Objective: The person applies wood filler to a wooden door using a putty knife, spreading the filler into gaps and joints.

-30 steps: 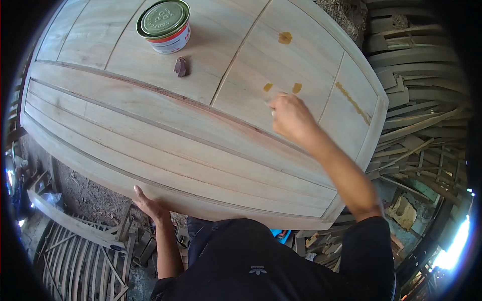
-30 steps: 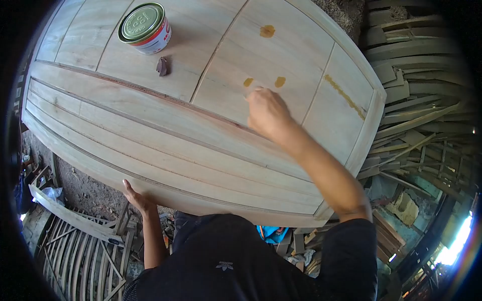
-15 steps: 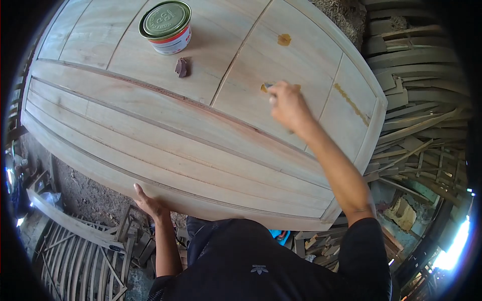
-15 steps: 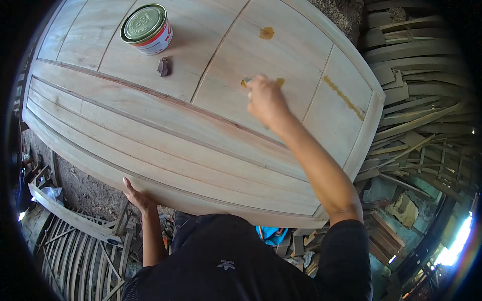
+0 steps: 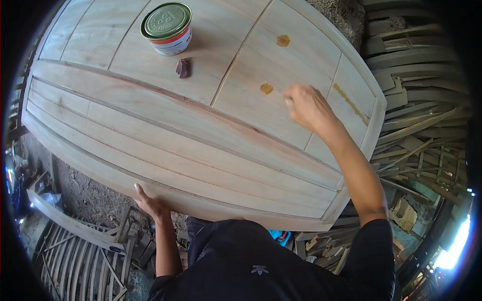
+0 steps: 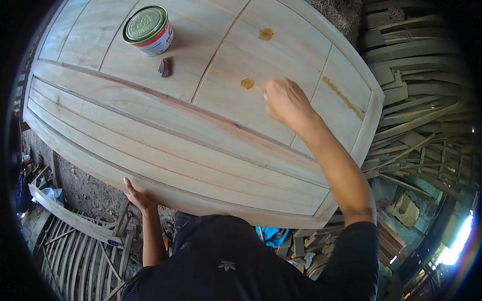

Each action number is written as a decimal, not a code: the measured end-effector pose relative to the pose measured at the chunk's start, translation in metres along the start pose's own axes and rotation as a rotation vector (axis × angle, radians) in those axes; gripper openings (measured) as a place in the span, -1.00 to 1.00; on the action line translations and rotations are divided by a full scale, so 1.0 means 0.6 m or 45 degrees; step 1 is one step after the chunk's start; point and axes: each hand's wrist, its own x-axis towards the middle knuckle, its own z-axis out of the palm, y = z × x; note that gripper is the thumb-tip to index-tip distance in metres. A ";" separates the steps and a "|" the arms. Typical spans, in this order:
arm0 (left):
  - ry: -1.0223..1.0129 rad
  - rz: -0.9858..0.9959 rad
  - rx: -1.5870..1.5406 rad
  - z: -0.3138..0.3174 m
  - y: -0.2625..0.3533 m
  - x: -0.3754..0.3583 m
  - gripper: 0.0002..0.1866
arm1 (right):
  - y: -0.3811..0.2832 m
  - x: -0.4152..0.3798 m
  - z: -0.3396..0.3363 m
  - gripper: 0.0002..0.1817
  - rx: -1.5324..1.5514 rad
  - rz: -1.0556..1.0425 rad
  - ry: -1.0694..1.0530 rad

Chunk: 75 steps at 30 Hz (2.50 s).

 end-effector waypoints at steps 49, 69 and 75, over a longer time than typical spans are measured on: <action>0.061 -0.139 0.178 -0.007 0.000 0.007 -0.12 | 0.313 -0.081 0.094 -0.62 0.114 0.014 0.364; 0.014 -0.221 0.058 -0.011 -0.006 0.009 -0.05 | 0.311 -0.055 0.060 -0.69 0.217 -0.136 0.450; 0.024 -0.254 0.034 0.002 0.002 -0.002 -0.12 | 0.304 -0.009 0.005 -0.74 0.029 0.251 0.193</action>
